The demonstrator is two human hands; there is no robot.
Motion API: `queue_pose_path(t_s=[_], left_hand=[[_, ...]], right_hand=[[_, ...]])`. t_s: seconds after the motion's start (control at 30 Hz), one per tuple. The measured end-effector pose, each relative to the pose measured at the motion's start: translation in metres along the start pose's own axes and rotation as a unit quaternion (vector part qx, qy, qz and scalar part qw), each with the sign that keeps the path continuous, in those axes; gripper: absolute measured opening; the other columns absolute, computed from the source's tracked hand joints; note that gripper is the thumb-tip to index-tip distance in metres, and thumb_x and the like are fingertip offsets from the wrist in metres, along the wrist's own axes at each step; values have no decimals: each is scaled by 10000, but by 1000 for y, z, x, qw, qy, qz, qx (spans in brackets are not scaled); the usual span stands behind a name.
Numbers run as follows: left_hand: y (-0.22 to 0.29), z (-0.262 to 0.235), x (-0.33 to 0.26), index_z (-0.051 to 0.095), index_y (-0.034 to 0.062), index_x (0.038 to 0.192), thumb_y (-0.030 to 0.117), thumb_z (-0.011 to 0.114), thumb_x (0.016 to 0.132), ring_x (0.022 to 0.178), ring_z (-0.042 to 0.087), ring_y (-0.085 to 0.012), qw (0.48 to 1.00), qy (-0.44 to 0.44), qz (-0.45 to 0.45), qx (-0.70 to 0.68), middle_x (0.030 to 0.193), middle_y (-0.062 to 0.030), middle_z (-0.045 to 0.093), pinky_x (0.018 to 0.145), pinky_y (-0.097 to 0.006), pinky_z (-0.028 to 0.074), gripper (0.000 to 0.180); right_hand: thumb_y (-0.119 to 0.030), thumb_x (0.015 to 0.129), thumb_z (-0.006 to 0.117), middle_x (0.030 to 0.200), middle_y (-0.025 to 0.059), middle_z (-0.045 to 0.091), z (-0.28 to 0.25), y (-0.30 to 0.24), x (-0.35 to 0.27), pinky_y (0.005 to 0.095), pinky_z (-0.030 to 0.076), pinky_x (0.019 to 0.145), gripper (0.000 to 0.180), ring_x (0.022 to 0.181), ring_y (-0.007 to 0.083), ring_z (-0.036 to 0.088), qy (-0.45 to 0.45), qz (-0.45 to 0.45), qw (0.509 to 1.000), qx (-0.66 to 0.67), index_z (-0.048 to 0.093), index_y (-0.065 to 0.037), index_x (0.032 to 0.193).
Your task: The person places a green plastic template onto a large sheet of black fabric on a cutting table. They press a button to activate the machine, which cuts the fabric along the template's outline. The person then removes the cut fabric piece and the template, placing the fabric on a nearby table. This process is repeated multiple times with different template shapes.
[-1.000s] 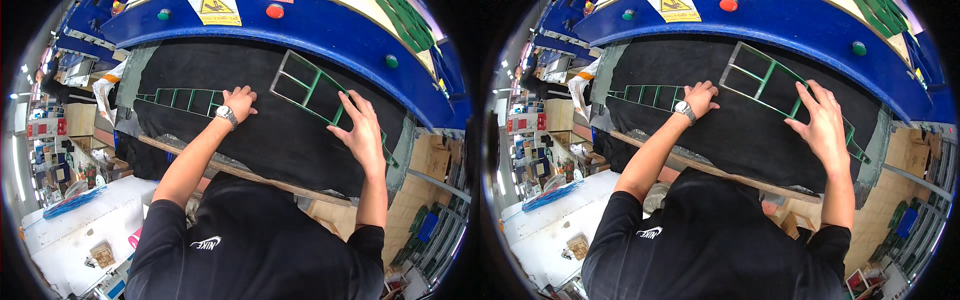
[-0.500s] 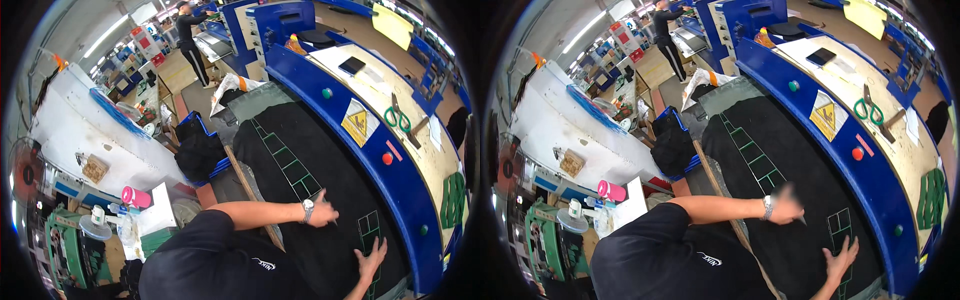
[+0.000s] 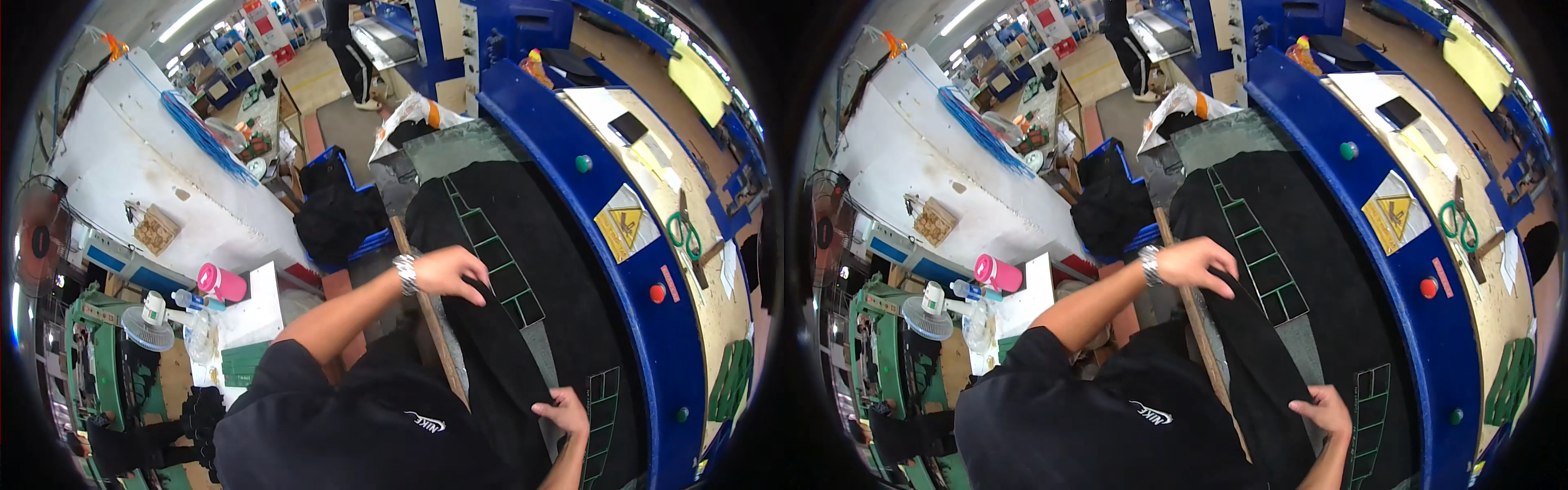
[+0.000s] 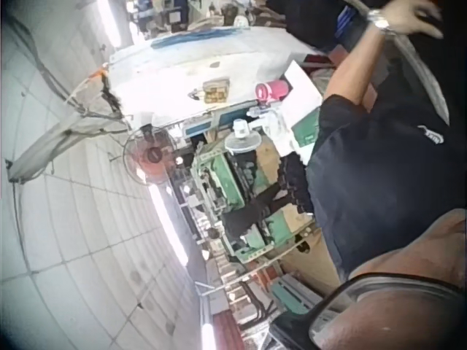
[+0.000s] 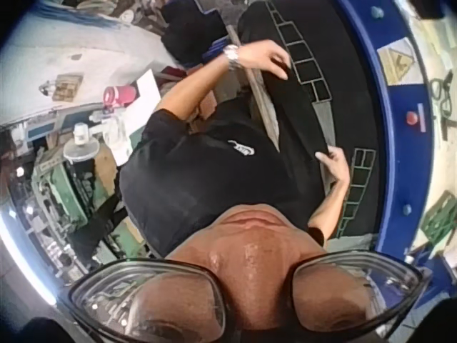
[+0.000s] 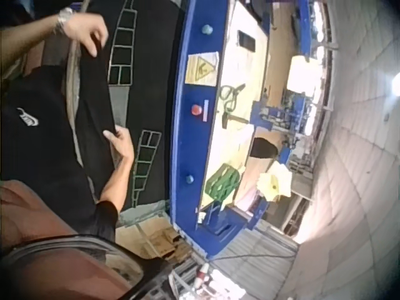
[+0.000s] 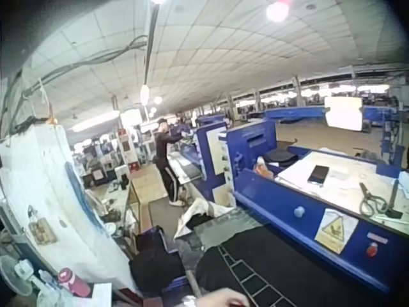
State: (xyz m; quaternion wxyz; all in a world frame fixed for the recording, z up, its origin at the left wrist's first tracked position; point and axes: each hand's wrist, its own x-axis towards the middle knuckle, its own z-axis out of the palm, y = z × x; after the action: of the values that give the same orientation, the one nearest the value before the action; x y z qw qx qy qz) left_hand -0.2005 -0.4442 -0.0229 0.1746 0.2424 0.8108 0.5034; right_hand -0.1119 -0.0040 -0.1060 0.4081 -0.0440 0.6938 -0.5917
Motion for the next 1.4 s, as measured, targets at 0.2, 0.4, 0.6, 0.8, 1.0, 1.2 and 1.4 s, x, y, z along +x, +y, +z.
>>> queue_pose_path(t_s=[0.2,0.4,0.6,0.8,1.0,1.2,1.4], left_hand=[[-115,-76,-98,694,28,1078,91,808,902,966,685,-104,933,233,-129,-241,1017,-15,735,869,-277,552,219],[-209,-150,-138,666,43,1023,49,815,886,856,703,-114,823,396,-165,-373,950,-40,734,774,-272,587,203],[-323,-213,-132,648,47,1014,186,872,863,581,542,-10,759,472,-196,-403,819,-1,699,438,-191,320,303],[-368,-219,-127,654,17,1210,136,806,851,1011,707,-292,803,531,-238,132,1151,-167,705,883,-398,571,408],[-300,-179,-58,701,24,1100,188,733,935,848,713,-146,883,355,-169,-257,943,-72,747,764,-317,576,235],[-289,-111,26,515,-18,1403,122,659,983,1182,675,-291,732,95,-229,-634,1269,-174,656,911,-477,618,465],[-261,-103,65,475,-72,1402,163,658,1004,1181,675,-334,784,127,-288,-536,1258,-217,647,904,-476,626,496]], right_hand=[[-62,871,800,738,-48,630,-5,-126,97,243,462,621,98,674,34,555,-1,-53,986,-160,710,-24,877],[-66,897,765,759,-7,614,9,-270,271,271,472,652,134,734,65,563,19,-169,916,-362,661,-2,841],[-206,944,758,767,19,670,9,-345,482,293,483,677,214,721,102,598,55,-92,897,-428,716,4,933],[-158,946,719,1273,242,661,15,-278,529,466,511,982,414,1172,422,632,256,-231,730,-589,627,31,1302],[-302,736,917,1411,291,575,120,-204,357,515,384,1164,876,1363,449,509,221,-46,803,-551,524,41,1439],[-141,689,883,1389,214,581,127,-189,354,458,433,1121,900,1316,398,532,214,-17,822,-528,474,-9,1479],[-138,675,888,1420,221,578,89,-211,297,428,420,1148,823,1344,387,531,261,-66,839,-473,560,37,1409]])
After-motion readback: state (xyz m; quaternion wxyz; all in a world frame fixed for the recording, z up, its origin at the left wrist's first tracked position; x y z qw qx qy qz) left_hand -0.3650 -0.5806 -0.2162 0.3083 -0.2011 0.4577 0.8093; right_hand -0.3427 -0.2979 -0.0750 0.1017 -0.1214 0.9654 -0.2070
